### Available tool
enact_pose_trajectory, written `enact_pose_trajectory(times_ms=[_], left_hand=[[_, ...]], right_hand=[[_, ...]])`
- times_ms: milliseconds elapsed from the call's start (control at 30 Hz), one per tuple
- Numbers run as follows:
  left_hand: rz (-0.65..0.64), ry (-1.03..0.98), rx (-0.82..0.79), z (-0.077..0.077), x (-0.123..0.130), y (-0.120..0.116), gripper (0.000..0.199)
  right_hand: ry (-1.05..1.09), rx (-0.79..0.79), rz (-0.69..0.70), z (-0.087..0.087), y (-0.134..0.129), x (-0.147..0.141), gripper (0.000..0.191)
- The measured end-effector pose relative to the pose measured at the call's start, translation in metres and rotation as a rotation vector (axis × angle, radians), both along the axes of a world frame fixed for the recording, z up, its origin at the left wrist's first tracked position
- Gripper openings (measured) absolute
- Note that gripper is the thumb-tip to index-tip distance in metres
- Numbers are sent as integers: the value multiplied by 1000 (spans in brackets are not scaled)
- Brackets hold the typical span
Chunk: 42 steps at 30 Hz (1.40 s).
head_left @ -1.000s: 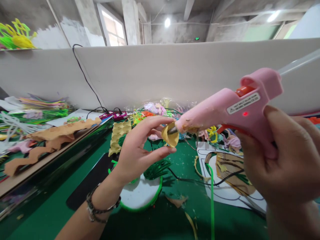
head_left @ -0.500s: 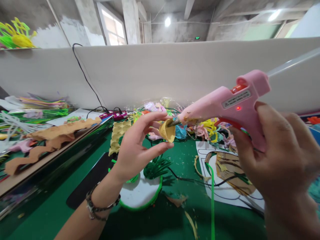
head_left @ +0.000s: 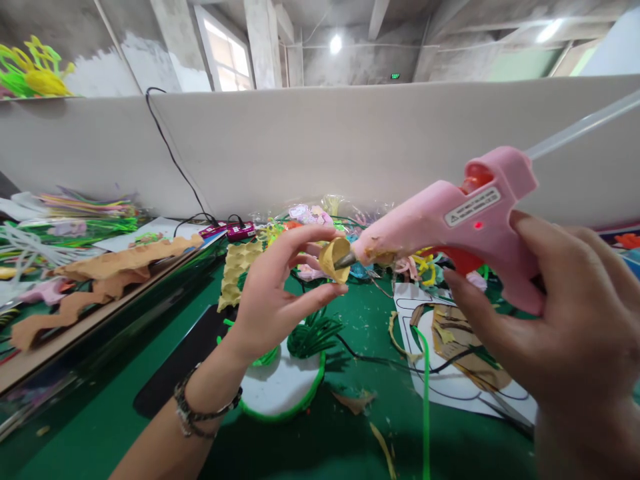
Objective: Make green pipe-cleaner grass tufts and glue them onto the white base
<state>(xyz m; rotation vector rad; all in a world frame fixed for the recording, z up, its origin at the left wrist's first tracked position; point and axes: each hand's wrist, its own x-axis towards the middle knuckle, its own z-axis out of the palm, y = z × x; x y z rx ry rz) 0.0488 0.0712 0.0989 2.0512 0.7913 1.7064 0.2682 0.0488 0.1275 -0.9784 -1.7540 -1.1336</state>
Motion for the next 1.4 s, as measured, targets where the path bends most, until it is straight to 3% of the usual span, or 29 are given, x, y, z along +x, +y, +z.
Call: enact_pose_trajectory(times_ms=[233,700,867,1033,1400], left_hand=[[-37,-26,-14,0,2,-1,40],[-62,-70,-102,-5,3,13,37],[-35,-71,-145,-5,-1,18,37],[-41,-54,-182,-5,1,15,37],[5,-41,-133,-6,1,11,37]], right_hand=[[-9,37,-84,-3,5,3,51],[-14,-34,-8,-11,18,4,31],[0,-40,-52,-14,22,1,42],[-27,-10,-70,-15,20,-1,40],[-55,-7,11,-15,24,-2,39]])
